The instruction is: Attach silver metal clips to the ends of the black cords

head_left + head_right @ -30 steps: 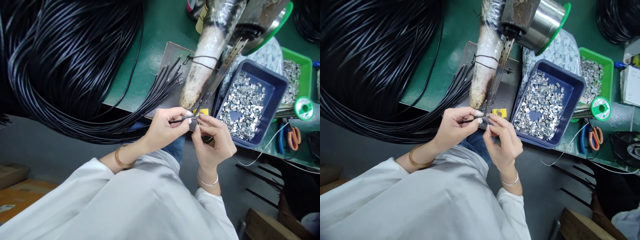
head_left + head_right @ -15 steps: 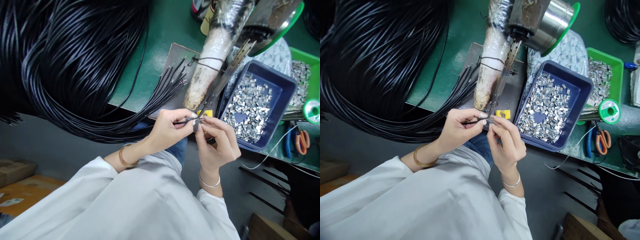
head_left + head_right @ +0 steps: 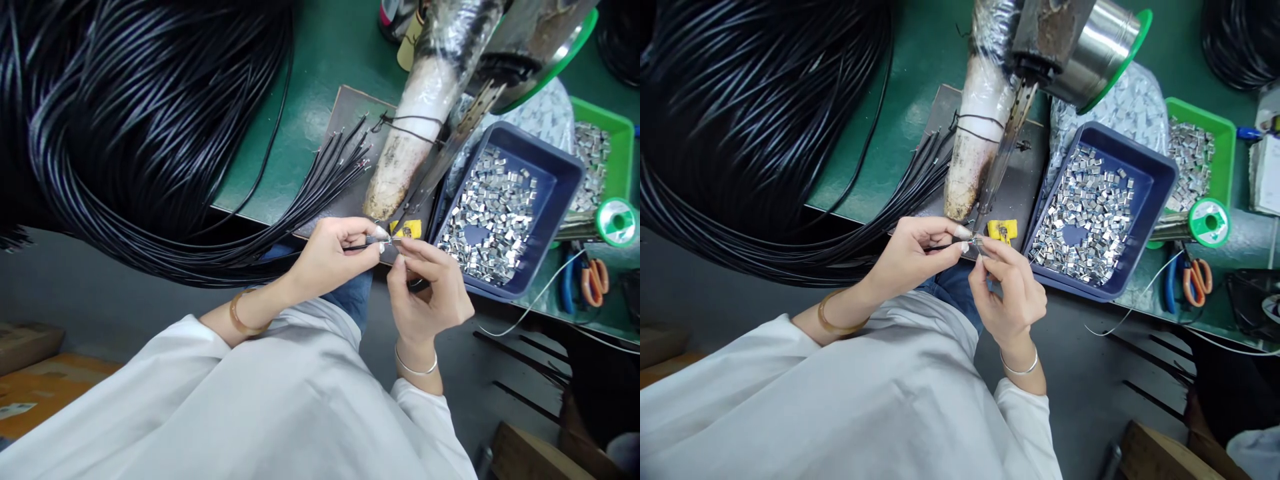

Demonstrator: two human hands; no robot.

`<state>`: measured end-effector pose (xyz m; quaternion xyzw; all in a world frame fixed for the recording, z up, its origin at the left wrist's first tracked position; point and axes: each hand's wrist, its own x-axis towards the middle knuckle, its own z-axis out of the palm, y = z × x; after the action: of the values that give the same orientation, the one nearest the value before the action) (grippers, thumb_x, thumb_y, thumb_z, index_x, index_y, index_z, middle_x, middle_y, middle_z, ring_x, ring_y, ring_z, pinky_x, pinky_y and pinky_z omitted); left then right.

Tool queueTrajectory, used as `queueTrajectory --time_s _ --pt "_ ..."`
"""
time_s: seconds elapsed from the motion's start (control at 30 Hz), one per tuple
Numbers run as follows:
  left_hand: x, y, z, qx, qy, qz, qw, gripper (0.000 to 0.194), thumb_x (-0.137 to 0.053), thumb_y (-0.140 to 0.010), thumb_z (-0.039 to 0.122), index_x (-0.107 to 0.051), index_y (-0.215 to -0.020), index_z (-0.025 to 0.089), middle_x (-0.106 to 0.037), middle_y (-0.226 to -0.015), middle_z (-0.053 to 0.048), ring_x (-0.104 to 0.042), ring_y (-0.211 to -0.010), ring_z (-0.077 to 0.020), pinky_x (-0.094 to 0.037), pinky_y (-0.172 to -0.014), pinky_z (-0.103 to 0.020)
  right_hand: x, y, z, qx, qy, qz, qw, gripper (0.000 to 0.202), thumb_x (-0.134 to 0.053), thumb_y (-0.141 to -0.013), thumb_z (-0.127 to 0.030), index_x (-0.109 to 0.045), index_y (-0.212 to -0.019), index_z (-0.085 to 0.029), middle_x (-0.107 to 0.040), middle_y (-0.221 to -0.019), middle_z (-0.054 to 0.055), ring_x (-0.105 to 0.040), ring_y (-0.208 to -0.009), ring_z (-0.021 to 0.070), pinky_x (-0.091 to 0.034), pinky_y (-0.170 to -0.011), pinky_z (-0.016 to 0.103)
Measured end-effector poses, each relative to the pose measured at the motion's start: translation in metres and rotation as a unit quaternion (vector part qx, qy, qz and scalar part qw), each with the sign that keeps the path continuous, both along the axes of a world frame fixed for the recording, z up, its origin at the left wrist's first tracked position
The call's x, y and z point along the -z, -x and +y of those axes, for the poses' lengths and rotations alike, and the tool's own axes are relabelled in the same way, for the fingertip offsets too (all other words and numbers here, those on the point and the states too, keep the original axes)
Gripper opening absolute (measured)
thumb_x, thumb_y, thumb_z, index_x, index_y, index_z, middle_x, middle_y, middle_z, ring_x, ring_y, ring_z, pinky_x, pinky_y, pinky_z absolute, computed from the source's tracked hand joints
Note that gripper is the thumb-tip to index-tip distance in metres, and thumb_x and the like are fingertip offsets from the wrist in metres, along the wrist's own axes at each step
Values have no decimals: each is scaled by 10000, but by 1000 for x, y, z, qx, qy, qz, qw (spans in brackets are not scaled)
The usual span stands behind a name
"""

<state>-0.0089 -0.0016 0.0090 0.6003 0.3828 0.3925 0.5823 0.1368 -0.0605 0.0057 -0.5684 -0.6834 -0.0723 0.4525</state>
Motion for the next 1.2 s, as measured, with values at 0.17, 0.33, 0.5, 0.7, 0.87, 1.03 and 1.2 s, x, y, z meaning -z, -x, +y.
queueTrajectory --time_s 0.17,0.33,0.5,0.7,0.87,1.03,1.2 --pt "-1 2 -2 22 51 -10 998 136 -626 -800 230 -642 -750 105 -353 -546 57 -291 -509 -44 -252 -470 -192 0 4 -1 18 -44 -27 999 191 -701 -773 -97 -602 -891 -210 -760 -931 12 -736 -808 129 -605 -713 228" --pt "-1 5 -6 2 25 -22 999 115 -630 -810 221 -657 -777 114 -406 -552 48 -327 -513 -45 -288 -477 -182 1 5 -2 20 -33 -44 998 197 -707 -765 -92 -608 -888 -210 -761 -945 8 -733 -799 123 -597 -708 221" --pt "1 5 -10 -10 -15 -12 1000 153 -601 -832 213 -708 -789 113 -613 -676 -20 -493 -594 -76 -388 -530 -181 -2 3 -4 8 14 2 1000 197 -700 -761 -84 -632 -893 -214 -754 -934 -8 -720 -790 105 -574 -658 192" --pt "-1 4 -6 -13 -49 14 999 160 -593 -824 197 -726 -795 114 -570 -607 13 -385 -516 -44 -318 -475 -162 -1 3 -3 8 7 -24 1000 199 -686 -782 -92 -639 -924 -223 -754 -955 -4 -723 -821 110 -578 -652 193" --pt "0 1 -3 -26 -81 33 996 140 -593 -819 192 -692 -757 114 -471 -554 46 -315 -498 -33 -275 -452 -151 3 2 1 13 1 -34 999 202 -698 -777 -95 -642 -923 -223 -751 -973 1 -721 -823 109 -592 -675 200" --pt "4 -4 -2 -47 -136 41 989 146 -593 -824 182 -656 -709 117 -490 -566 46 -339 -494 -28 -298 -466 -150 3 2 4 15 8 -11 1000 229 -725 -746 -75 -658 -919 -210 -746 -972 3 -705 -813 96 -558 -597 161" --pt "7 -5 0 -63 -172 34 983 122 -599 -829 183 -686 -766 124 -603 -626 17 -409 -492 -32 -321 -469 -158 -1 4 6 23 10 3 1000 237 -715 -760 -77 -666 -932 -232 -735 -986 -9 -702 -799 94 -568 -589 171"
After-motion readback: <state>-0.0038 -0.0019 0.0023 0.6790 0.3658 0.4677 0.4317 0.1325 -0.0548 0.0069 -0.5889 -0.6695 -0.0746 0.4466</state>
